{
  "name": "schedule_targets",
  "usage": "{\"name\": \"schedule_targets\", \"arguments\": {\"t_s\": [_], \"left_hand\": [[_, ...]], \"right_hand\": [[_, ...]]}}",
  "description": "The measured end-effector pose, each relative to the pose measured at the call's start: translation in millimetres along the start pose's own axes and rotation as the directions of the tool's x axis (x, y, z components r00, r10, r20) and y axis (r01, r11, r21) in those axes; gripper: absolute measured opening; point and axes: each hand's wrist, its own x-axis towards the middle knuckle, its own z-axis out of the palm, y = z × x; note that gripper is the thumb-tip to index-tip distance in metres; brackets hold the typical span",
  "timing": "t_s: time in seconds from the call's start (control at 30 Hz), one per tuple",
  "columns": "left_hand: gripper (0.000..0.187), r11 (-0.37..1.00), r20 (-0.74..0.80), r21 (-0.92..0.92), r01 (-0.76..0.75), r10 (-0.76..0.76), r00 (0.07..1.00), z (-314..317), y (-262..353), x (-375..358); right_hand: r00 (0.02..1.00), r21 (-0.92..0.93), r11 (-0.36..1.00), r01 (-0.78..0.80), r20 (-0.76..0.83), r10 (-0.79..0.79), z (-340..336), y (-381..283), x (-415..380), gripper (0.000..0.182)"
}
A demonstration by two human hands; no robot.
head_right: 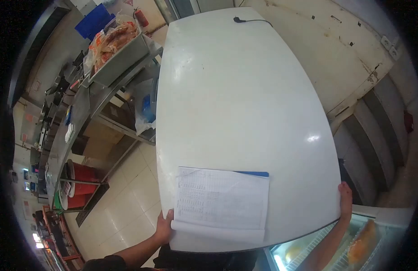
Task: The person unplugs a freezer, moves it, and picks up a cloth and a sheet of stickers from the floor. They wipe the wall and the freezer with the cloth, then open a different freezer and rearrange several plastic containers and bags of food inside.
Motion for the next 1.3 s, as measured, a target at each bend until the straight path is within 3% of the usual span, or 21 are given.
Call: {"name": "schedule_targets", "arguments": {"t_s": [0.07, 0.1, 0.13, 0.2, 0.33, 0.43, 0.57, 0.63, 0.73, 0.87, 0.93, 1.0, 1.07, 1.1, 1.3], "left_hand": [[0.051, 0.997, 0.031, -0.031, -0.064, 0.065, 0.997, -12.1, 0.9, 0.1], [0.053, 0.998, 0.035, 0.023, -0.057, 0.056, 0.998, -16.8, 10.9, -2.7], [0.053, 0.998, 0.038, 0.033, -0.056, 0.055, 0.998, -23.5, 14.7, -3.4], [0.056, 0.982, 0.002, 0.180, -0.061, 0.061, 0.998, -38.4, 16.5, -1.5], [0.058, 0.995, 0.079, 0.075, -0.059, 0.053, 0.995, -77.9, -8.2, 16.6], [0.058, 0.983, 0.089, 0.138, -0.123, 0.112, 0.990, -108.8, -14.5, 16.7], [0.054, 0.970, 0.099, 0.191, -0.153, 0.136, 0.986, -144.7, -4.5, 23.8], [0.048, 0.962, 0.117, 0.217, -0.166, 0.143, 0.983, -169.5, -18.0, 28.9], [0.034, 0.888, 0.218, 0.278, -0.366, 0.313, 0.924, -210.0, -46.1, 46.0], [0.046, 0.794, 0.272, 0.463, -0.394, 0.295, 0.916, -238.2, -37.4, 45.5], [0.044, 0.775, 0.278, 0.469, -0.424, 0.327, 0.903, -253.1, -38.7, 45.7], [0.038, 0.746, 0.295, 0.467, -0.474, 0.374, 0.879, -270.5, -44.2, 48.1], [0.038, 0.857, 0.200, 0.398, -0.328, 0.268, 0.942, -276.7, -24.7, 31.0], [0.052, 0.912, 0.167, 0.313, -0.264, 0.221, 0.961, -281.5, -28.3, 32.1], [0.059, 0.884, 0.207, 0.321, -0.340, 0.285, 0.936, -310.0, -20.5, 12.1]], "right_hand": [[0.972, -0.080, 0.996, -0.027, -0.236, 0.008, 10.0, 19.3, -16.0, 0.045], [0.989, 0.021, 1.000, -0.021, -0.146, 0.024, 10.3, 25.1, -18.6, 0.039], [0.988, 0.028, 0.999, -0.029, -0.149, 0.032, 10.3, 31.8, -24.3, 0.039], [1.000, 0.066, 0.998, 0.009, 0.015, -0.010, 12.7, 40.7, -40.1, 0.034], [0.981, -0.033, 0.999, 0.021, -0.193, -0.027, 40.4, 52.3, -75.3, 0.033], [0.988, -0.027, 0.999, -0.020, -0.154, 0.016, 71.6, 13.9, -120.2, 0.036], [0.994, 0.015, 0.999, -0.028, -0.107, 0.030, 100.4, 24.0, -159.8, 0.044], [0.982, -0.035, 0.999, -0.007, -0.187, 0.000, 118.4, 19.2, -181.4, 0.044], [0.989, -0.084, 0.996, 0.016, -0.147, -0.028, 128.1, 30.7, -209.9, 0.039], [0.963, -0.070, 0.989, 0.132, -0.226, -0.144, 145.0, 67.5, -233.4, 0.043], [0.969, 0.055, 0.998, 0.004, -0.247, 0.010, 162.9, 64.2, -256.7, 0.041], [0.966, 0.059, 0.998, -0.004, -0.257, 0.019, 172.1, 69.5, -277.2, 0.041], [0.966, 0.031, 0.999, 0.044, -0.257, -0.035, 194.2, 48.9, -312.7, 0.034], [0.965, 0.090, 0.996, 0.006, -0.262, 0.018, 201.3, 45.0, -321.7, 0.032], [0.957, -0.023, 1.000, 0.016, -0.289, -0.022, 219.7, 86.5, -358.1, 0.046]]}}
